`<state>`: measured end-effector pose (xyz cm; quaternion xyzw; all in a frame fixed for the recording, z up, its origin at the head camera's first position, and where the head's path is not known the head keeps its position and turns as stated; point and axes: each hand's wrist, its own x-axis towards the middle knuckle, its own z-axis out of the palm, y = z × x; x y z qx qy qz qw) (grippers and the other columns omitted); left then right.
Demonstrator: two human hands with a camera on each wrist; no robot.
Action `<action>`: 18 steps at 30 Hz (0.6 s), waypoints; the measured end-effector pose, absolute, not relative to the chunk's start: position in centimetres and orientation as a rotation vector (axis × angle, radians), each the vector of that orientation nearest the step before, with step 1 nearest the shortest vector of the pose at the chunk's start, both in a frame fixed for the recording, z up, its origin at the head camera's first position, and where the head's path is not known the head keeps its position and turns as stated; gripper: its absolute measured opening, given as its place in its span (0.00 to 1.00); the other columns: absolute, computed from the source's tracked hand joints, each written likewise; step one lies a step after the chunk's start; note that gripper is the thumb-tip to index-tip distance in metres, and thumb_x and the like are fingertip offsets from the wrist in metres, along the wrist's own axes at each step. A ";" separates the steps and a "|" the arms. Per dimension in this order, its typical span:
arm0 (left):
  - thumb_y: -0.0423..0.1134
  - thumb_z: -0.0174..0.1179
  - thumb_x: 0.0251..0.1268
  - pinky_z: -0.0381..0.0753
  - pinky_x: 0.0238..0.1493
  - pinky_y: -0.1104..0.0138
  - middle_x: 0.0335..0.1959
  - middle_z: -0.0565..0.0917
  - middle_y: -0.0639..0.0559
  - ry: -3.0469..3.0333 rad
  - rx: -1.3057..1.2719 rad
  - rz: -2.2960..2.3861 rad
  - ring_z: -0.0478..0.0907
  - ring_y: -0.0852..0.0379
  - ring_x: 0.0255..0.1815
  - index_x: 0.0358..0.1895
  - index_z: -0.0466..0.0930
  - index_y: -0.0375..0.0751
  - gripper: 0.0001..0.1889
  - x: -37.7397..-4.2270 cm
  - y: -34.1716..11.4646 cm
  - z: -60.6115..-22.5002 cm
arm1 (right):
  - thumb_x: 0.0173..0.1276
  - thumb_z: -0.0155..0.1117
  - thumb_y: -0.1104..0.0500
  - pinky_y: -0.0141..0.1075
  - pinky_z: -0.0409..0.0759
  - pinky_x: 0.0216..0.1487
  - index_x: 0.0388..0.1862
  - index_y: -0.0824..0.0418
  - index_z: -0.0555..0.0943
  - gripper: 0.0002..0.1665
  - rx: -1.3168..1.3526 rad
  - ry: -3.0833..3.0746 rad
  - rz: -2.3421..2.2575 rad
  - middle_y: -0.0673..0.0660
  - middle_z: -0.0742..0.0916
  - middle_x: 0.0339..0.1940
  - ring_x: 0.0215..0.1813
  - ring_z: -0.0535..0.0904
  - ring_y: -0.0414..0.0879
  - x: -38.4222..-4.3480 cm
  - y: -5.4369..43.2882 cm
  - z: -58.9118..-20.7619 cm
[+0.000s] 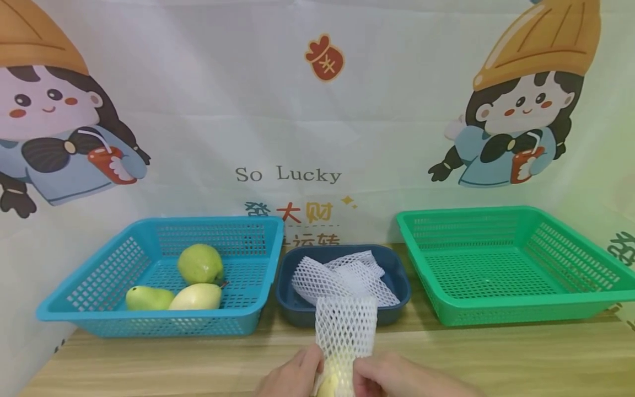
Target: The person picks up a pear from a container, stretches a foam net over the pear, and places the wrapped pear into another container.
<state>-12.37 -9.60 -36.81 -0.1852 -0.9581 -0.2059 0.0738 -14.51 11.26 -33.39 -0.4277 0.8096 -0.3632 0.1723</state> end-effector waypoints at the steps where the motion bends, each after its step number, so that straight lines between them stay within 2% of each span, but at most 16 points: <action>1: 0.52 0.65 0.41 0.62 0.19 0.68 0.25 0.67 0.62 -2.870 -0.560 -0.623 0.63 0.63 0.19 0.33 0.62 0.53 0.21 -12.4 -9.6 -36.9 | 0.57 0.58 0.66 0.23 0.70 0.27 0.28 0.58 0.73 0.05 -1.196 2.298 -1.034 0.40 0.72 0.21 0.26 0.66 0.26 -14.5 11.3 -33.4; 4: 0.52 0.65 0.41 0.64 0.21 0.69 0.27 0.66 0.62 -2.826 -0.630 -0.666 0.63 0.64 0.24 0.34 0.63 0.52 0.21 -12.6 -9.9 -37.1 | 0.56 0.60 0.67 0.24 0.72 0.29 0.28 0.56 0.72 0.07 -1.125 2.330 -1.040 0.39 0.72 0.23 0.28 0.68 0.28 -14.7 11.5 -33.3; 6: 0.53 0.64 0.44 0.65 0.24 0.71 0.29 0.65 0.62 -2.754 -0.715 -0.704 0.62 0.65 0.27 0.36 0.64 0.50 0.21 -12.8 -10.2 -37.6 | 0.56 0.61 0.67 0.23 0.72 0.31 0.29 0.54 0.72 0.10 -1.188 2.427 -0.940 0.38 0.72 0.24 0.28 0.67 0.27 -14.8 11.7 -33.3; 9: 0.54 0.62 0.48 0.65 0.27 0.75 0.32 0.63 0.59 -2.651 -0.849 -0.772 0.61 0.67 0.29 0.39 0.63 0.46 0.23 -13.1 -10.4 -38.5 | 0.57 0.64 0.62 0.23 0.71 0.31 0.29 0.53 0.70 0.10 -1.168 2.497 -0.874 0.39 0.71 0.24 0.29 0.66 0.28 -15.1 11.9 -33.3; 13: 0.52 0.62 0.47 0.63 0.19 0.74 0.27 0.64 0.56 -2.809 -0.826 -1.035 0.61 0.67 0.21 0.43 0.58 0.46 0.26 -13.0 -10.3 -38.9 | 0.54 0.69 0.51 0.24 0.69 0.29 0.33 0.52 0.67 0.18 -1.130 2.565 -0.823 0.39 0.70 0.24 0.27 0.65 0.28 -15.4 12.1 -33.8; 18: 0.52 0.65 0.43 0.59 0.13 0.70 0.17 0.65 0.59 -2.996 -0.598 -1.187 0.59 0.64 0.11 0.44 0.55 0.52 0.29 -12.6 -9.9 -38.6 | 0.52 0.70 0.55 0.24 0.67 0.27 0.36 0.54 0.63 0.24 -1.180 2.718 -0.713 0.41 0.68 0.23 0.25 0.63 0.31 -15.4 12.0 -34.7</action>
